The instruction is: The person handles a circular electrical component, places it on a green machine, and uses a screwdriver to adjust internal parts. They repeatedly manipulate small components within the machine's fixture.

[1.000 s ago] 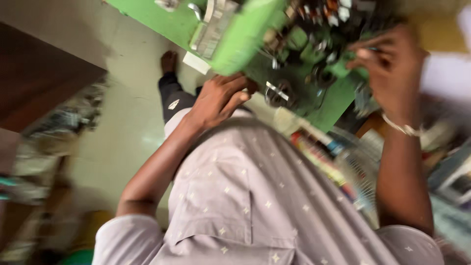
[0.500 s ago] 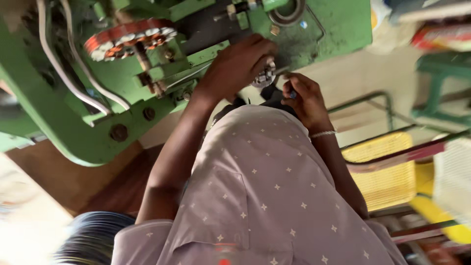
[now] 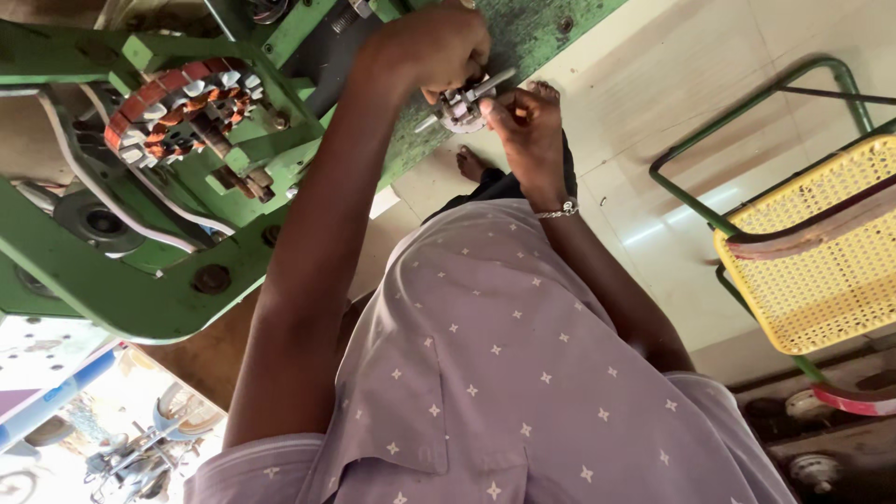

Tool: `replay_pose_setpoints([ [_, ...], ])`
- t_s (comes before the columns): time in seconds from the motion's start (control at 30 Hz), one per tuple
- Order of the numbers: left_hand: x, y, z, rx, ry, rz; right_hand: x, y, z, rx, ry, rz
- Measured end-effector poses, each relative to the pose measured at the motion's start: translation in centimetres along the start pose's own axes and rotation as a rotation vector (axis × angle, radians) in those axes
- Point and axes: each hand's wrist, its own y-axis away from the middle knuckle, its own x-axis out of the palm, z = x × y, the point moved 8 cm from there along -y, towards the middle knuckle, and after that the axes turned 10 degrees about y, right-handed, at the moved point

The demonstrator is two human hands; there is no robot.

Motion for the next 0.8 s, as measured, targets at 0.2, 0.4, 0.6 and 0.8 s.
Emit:
replay_pose_setpoints([
  [0.2,-0.8,1.0,-0.2,-0.068,0.110,0.030,-0.3,0.6,0.5,0.029,-0.063,0.061],
  [0.4,-1.1,2.1,-0.2,0.007,0.107,0.034,0.0,0.9,-0.2,0.036,-0.086,-0.053],
  [0.6,-0.7,1.4,0.6,-0.112,0.018,0.047,0.4,0.9,0.2,-0.011,-0.208,0.052],
  [0.8,-0.2,0.2,1.3,-0.096,0.099,0.074,-0.1,0.9,0.1,0.035,-0.122,-0.045],
])
